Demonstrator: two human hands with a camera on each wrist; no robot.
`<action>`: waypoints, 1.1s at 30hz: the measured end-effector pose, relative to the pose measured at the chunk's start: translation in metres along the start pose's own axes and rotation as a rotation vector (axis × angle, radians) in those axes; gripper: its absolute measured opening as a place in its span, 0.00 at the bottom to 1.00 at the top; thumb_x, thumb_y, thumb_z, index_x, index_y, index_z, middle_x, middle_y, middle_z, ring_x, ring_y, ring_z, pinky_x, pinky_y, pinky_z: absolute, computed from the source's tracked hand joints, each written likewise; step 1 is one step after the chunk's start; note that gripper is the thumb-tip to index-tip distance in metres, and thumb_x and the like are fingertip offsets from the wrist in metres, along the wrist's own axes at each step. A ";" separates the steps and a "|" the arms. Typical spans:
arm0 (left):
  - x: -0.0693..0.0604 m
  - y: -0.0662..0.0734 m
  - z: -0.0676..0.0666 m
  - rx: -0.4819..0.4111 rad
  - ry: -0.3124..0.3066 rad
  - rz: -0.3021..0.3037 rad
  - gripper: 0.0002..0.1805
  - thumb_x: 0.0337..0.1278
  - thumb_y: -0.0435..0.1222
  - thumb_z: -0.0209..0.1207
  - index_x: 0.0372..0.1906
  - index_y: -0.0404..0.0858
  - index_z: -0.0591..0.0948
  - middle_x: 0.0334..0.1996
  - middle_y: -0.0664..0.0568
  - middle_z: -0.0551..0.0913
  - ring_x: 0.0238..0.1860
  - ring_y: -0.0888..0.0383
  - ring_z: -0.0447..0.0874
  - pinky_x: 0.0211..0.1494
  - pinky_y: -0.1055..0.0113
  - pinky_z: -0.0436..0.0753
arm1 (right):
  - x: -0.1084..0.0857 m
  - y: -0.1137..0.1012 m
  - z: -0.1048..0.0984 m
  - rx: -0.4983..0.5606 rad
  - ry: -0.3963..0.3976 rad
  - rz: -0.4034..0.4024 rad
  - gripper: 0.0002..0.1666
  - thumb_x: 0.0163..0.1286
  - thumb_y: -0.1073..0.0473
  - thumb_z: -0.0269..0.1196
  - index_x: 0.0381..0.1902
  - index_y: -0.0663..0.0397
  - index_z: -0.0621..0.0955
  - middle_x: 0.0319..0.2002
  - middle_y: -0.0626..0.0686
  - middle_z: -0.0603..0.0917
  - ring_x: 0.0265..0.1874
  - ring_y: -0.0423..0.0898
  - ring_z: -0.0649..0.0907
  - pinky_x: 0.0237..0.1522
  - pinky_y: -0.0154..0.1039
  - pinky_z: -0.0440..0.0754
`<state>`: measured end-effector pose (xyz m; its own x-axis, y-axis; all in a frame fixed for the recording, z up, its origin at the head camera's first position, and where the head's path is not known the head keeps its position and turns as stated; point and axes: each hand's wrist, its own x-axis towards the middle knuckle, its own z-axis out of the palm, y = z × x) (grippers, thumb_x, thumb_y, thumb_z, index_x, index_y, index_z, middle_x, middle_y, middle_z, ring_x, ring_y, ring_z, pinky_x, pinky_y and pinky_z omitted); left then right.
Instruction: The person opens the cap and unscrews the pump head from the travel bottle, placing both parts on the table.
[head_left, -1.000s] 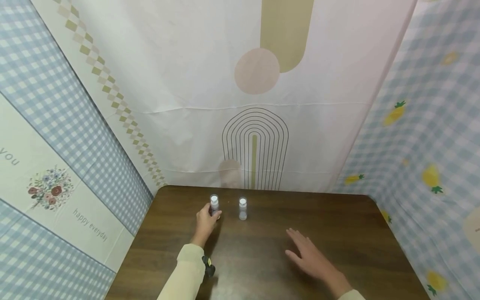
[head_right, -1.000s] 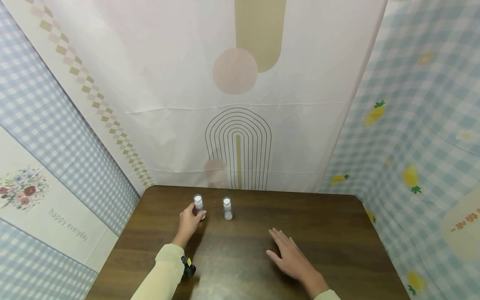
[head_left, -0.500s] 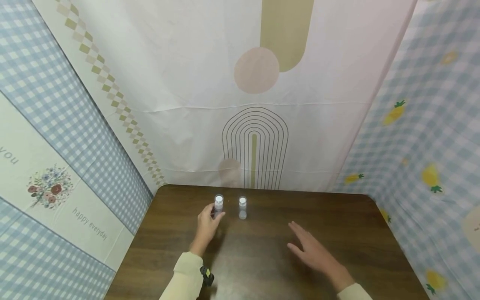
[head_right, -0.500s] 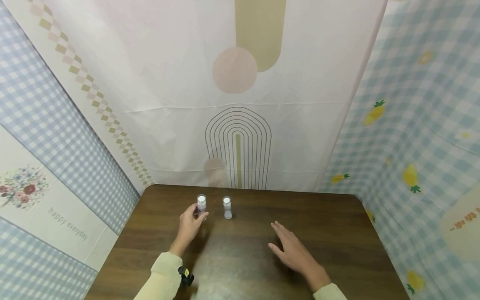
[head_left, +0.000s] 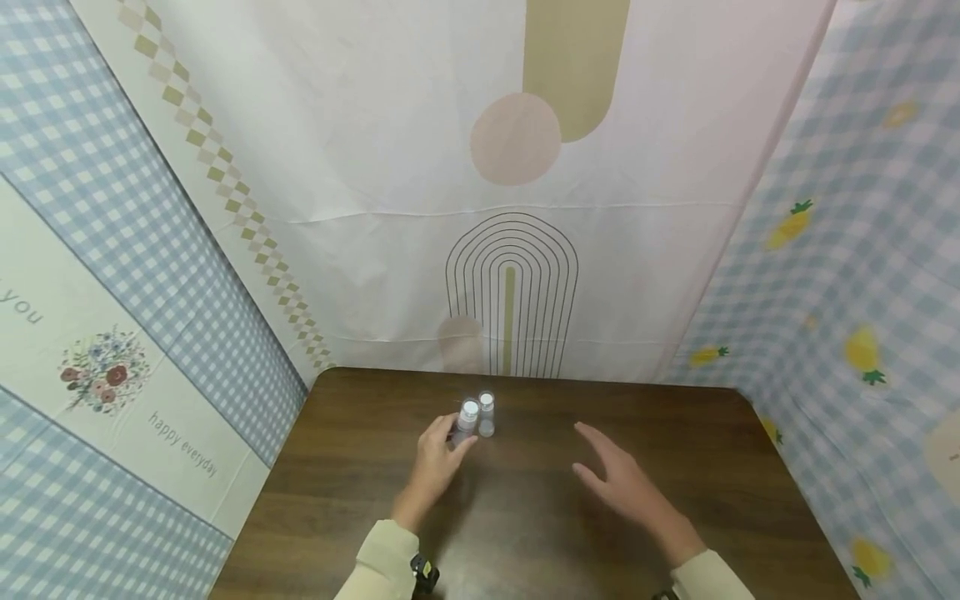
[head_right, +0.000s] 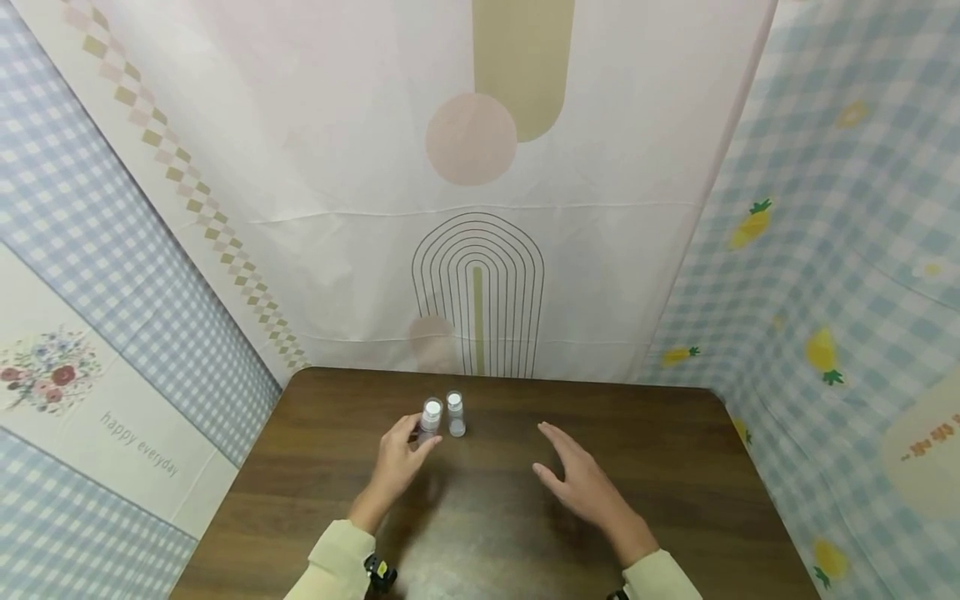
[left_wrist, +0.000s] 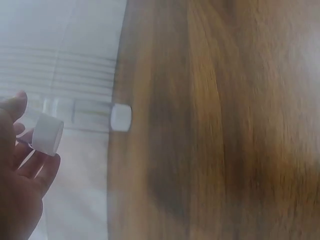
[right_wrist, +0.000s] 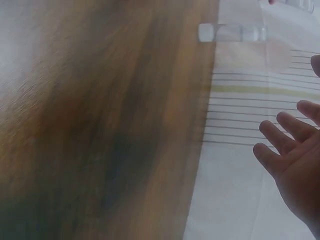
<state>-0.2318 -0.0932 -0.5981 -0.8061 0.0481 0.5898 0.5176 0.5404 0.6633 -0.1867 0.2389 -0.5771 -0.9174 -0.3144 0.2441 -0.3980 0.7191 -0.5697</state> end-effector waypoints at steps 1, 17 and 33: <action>0.000 0.002 0.001 -0.003 0.000 0.013 0.22 0.46 0.29 0.77 0.48 0.28 0.83 0.39 0.41 0.86 0.38 0.47 0.88 0.43 0.53 0.89 | 0.002 -0.002 -0.001 0.011 0.004 0.000 0.40 0.75 0.47 0.65 0.79 0.48 0.65 0.76 0.58 0.70 0.73 0.60 0.72 0.69 0.63 0.72; -0.005 0.036 0.017 0.035 -0.089 0.165 0.25 0.44 0.32 0.79 0.50 0.31 0.84 0.38 0.46 0.84 0.36 0.52 0.85 0.40 0.62 0.86 | 0.023 -0.035 -0.006 0.115 0.059 -0.042 0.42 0.67 0.49 0.72 0.75 0.49 0.70 0.70 0.56 0.76 0.68 0.60 0.77 0.65 0.63 0.77; -0.007 0.059 0.021 0.153 -0.195 0.272 0.25 0.46 0.39 0.79 0.52 0.40 0.85 0.39 0.52 0.81 0.40 0.59 0.77 0.42 0.68 0.82 | 0.029 -0.052 -0.007 0.370 0.071 -0.090 0.41 0.59 0.64 0.78 0.69 0.52 0.74 0.63 0.59 0.79 0.59 0.55 0.84 0.57 0.41 0.85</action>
<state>-0.2018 -0.0442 -0.5723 -0.6923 0.3586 0.6262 0.6833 0.6048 0.4090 -0.1929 0.1961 -0.5347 -0.8821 -0.3126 0.3523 -0.4604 0.4146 -0.7849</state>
